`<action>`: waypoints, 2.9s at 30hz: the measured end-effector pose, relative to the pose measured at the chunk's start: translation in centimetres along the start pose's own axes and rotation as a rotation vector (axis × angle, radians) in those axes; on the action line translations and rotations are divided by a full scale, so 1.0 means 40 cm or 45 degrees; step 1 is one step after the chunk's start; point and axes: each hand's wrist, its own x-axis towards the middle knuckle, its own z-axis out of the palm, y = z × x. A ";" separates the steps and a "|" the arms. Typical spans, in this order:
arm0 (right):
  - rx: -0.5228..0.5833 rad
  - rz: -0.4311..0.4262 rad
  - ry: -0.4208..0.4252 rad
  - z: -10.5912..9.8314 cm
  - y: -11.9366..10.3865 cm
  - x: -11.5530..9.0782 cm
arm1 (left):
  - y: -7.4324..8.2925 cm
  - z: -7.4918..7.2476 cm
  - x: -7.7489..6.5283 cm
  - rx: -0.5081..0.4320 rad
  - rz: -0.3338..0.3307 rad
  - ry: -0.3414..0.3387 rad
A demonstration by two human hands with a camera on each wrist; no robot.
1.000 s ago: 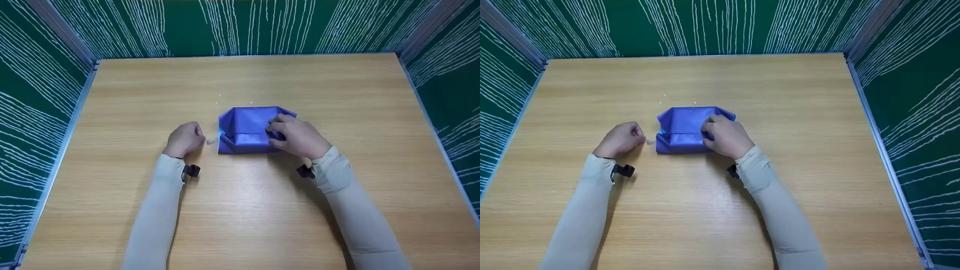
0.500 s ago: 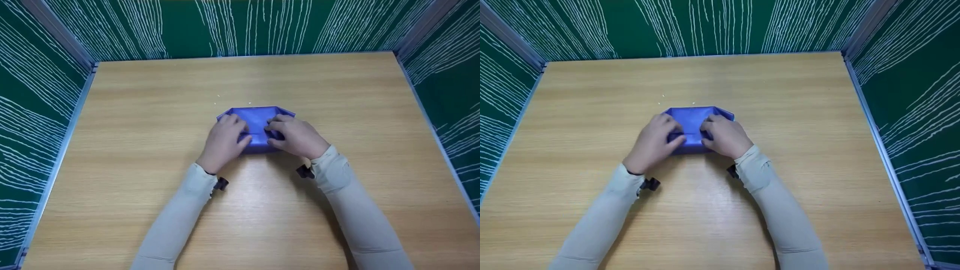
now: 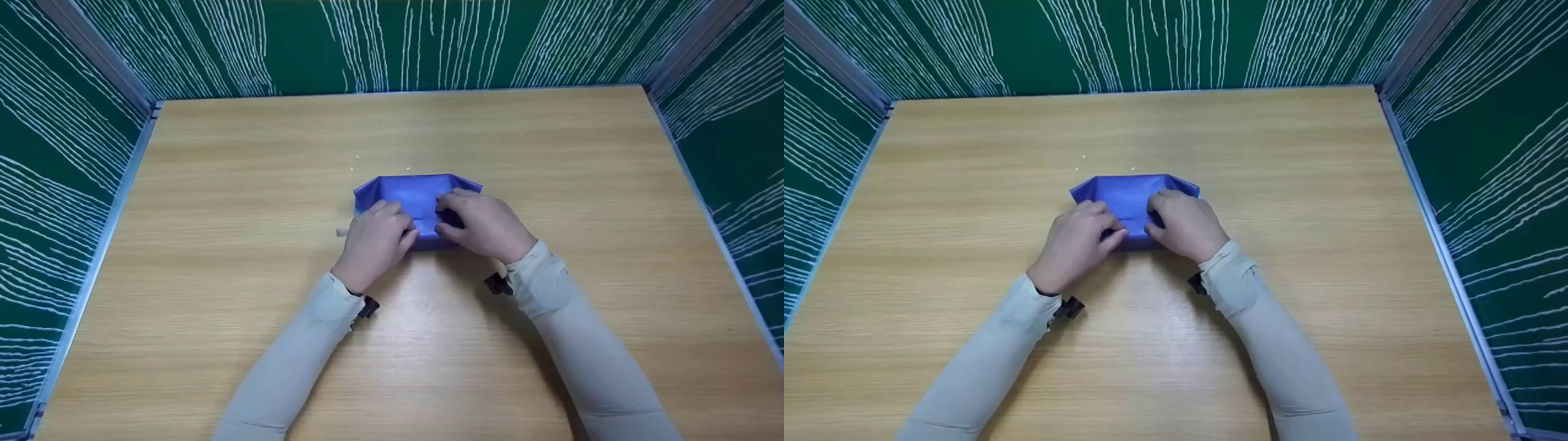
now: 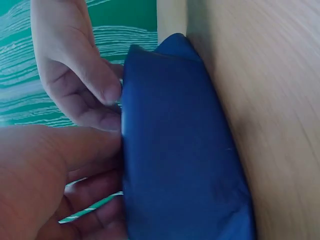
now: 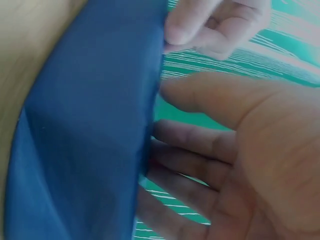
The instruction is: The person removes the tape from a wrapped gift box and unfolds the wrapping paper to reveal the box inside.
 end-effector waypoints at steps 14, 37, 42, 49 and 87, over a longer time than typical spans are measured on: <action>-0.135 -0.170 0.184 0.017 -0.003 -0.008 | 0.017 -0.010 0.011 0.053 -0.028 -0.069; -0.229 -0.208 0.202 0.014 -0.017 -0.015 | 0.046 -0.021 0.001 0.214 0.024 -0.116; -0.227 -0.210 0.210 0.006 -0.016 -0.016 | 0.050 -0.025 0.000 0.230 0.028 -0.164; -0.205 -0.217 0.208 -0.004 -0.016 -0.013 | 0.055 -0.027 -0.001 0.237 0.036 -0.163; -0.044 -0.057 0.231 -0.047 -0.006 0.020 | -0.009 -0.011 0.016 -0.094 0.046 0.006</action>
